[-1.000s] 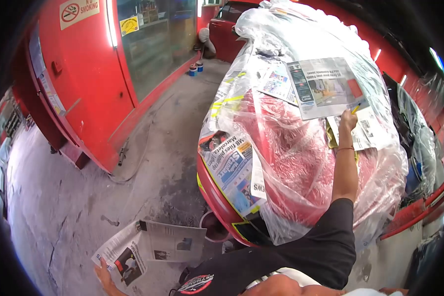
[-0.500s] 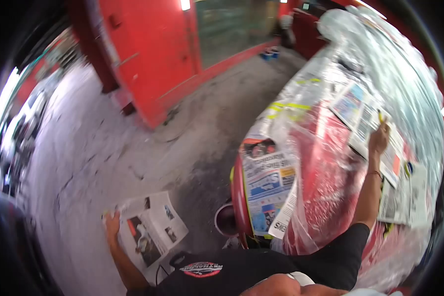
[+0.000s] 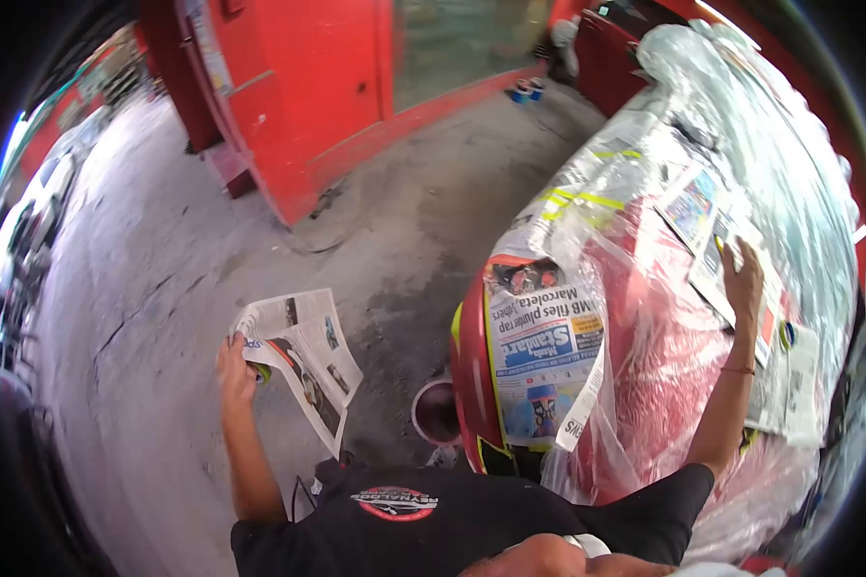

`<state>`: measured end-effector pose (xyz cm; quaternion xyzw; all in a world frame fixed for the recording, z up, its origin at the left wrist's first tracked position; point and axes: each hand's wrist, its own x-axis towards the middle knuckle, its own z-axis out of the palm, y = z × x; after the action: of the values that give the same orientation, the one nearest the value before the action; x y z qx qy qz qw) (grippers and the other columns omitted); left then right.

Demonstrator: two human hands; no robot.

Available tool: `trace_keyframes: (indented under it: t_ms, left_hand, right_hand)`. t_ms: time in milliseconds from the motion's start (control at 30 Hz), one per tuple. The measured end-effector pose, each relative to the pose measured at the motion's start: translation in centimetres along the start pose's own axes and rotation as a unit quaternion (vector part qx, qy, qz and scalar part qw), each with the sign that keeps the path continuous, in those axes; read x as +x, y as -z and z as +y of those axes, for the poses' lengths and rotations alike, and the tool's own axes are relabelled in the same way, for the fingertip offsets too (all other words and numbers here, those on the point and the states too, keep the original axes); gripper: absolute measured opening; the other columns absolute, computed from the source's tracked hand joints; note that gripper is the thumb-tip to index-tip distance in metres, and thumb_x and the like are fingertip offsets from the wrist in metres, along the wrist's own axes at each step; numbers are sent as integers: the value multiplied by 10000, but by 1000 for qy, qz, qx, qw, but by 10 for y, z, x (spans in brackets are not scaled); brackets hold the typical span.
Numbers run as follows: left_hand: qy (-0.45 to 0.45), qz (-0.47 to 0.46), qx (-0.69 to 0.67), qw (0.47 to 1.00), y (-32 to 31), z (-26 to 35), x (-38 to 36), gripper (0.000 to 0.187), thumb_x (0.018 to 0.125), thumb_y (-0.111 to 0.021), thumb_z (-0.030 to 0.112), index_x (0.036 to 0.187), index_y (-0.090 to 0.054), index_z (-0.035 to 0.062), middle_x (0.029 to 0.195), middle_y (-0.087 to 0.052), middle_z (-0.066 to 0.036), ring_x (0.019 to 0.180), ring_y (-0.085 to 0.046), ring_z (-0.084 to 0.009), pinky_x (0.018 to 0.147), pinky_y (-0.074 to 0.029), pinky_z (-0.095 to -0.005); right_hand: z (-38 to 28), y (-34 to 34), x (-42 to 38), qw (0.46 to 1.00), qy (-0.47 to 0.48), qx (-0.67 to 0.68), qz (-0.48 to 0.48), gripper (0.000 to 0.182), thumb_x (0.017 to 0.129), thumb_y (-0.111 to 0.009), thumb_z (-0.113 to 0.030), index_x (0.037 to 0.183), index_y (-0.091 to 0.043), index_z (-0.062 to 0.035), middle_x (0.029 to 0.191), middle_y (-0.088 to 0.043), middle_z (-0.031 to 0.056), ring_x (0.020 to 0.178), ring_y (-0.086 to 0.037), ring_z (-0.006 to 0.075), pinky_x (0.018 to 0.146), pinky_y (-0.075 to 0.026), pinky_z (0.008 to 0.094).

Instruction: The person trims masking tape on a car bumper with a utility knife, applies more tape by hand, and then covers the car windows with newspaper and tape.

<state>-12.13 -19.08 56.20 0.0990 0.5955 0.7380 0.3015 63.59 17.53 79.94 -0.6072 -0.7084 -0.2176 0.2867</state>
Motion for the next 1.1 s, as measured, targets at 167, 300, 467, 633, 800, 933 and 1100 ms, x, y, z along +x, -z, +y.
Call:
trace_keyframes:
  t_ms: [167, 300, 467, 633, 800, 933, 1100]
  left_hand:
    - [73, -42, -68, 994, -48, -21, 71, 313, 1043, -535, 135, 1282, -528, -67, 1190, -642, -165, 1058, -663, -277, 912, -562, -421]
    - [133, -117, -139, 974, -66, -59, 117, 276, 1035, -529, 103, 1247, -558, -72, 1153, -645, -186, 1000, -685, -311, 874, -582, -458]
    - [233, -233, -121, 936, -60, -83, 115, 276, 969, -560, -1, 1237, -587, -57, 1135, -681, -163, 995, -698, -268, 872, -567, -400]
    - [315, -301, -75, 897, -32, -65, 104, 295, 935, -534, -17, 1228, -565, -43, 1104, -676, -151, 979, -690, -257, 881, -547, -380]
    - [318, -323, -99, 886, -11, -46, 99, 297, 942, -520, 3, 1235, -546, -40, 1124, -659, -143, 1018, -668, -234, 895, -525, -359]
    - [339, -326, -84, 878, 9, -38, 105, 298, 942, -517, 7, 1235, -544, -41, 1133, -652, -139, 1027, -659, -220, 887, -518, -356]
    - [332, -368, -41, 868, 29, -58, 115, 276, 940, -542, 17, 1213, -552, -19, 1083, -644, -116, 964, -651, -197, 829, -518, -349]
  right_hand:
    - [-176, 121, -91, 981, -5, 139, -134, 148, 899, -702, -55, 1025, -728, 18, 1026, -758, 142, 854, -738, 184, 759, -542, 316]
    - [-305, 105, -223, 946, -62, 288, -138, 93, 849, -706, 17, 927, -674, -23, 859, -730, 103, 840, -715, 195, 785, -534, 325]
    - [-464, -22, -400, 901, -188, 308, -241, 85, 871, -718, -109, 877, -695, -27, 789, -697, 176, 723, -723, 310, 655, -539, 404]
    - [-569, -49, -482, 884, -245, 270, -294, 102, 883, -679, -143, 927, -704, -54, 823, -665, 259, 827, -673, 454, 683, -532, 464]
    - [-602, -30, -462, 895, -201, 241, -317, 118, 909, -635, -147, 948, -683, -47, 824, -645, 281, 875, -638, 491, 683, -526, 465]
    - [-601, -14, -445, 898, -198, 199, -338, 127, 909, -662, -152, 953, -708, -42, 795, -671, 251, 782, -701, 425, 664, -533, 419]
    - [-621, 6, -438, 868, -308, 286, -264, 178, 889, -751, -146, 974, -758, 10, 729, -715, 73, 690, -661, 102, 667, -529, 277]
